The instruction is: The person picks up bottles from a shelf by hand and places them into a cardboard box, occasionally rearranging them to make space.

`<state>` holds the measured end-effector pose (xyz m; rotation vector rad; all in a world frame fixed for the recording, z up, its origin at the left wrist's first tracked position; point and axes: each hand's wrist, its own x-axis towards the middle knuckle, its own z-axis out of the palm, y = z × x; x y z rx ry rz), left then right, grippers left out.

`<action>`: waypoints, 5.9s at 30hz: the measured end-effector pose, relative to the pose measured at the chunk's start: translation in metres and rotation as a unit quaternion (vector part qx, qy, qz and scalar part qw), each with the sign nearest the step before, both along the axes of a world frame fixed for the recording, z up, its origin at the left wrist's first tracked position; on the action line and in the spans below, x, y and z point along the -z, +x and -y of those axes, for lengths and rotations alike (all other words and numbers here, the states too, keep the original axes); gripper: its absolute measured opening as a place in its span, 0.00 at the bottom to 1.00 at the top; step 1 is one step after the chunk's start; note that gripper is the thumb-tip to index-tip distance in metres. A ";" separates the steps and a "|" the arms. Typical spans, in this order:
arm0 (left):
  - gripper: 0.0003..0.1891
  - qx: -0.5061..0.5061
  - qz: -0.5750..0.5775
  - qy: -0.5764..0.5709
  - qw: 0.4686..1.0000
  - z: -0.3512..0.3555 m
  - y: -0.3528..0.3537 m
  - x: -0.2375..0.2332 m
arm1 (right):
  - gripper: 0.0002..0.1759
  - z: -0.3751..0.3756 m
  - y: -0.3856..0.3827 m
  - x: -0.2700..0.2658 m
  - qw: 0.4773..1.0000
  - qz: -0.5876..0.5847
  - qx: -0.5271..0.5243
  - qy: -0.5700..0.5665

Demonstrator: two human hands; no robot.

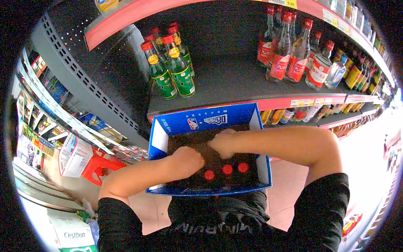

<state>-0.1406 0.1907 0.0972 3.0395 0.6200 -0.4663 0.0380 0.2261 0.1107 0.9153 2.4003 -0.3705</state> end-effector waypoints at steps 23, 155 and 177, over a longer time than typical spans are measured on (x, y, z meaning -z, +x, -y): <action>0.05 -0.013 -0.017 -0.012 1.000 -0.001 0.003 -0.005 | 0.27 -0.072 0.057 -0.202 0.758 -0.414 0.194 0.465; 0.04 -0.029 0.075 -0.048 0.996 -0.008 -0.006 -0.001 | 0.16 0.083 0.004 -0.031 0.987 -0.120 -0.056 0.085; 0.06 -0.183 0.291 0.150 0.927 0.000 0.008 -0.158 | 0.13 0.081 -0.015 0.020 0.968 -0.186 -0.161 0.049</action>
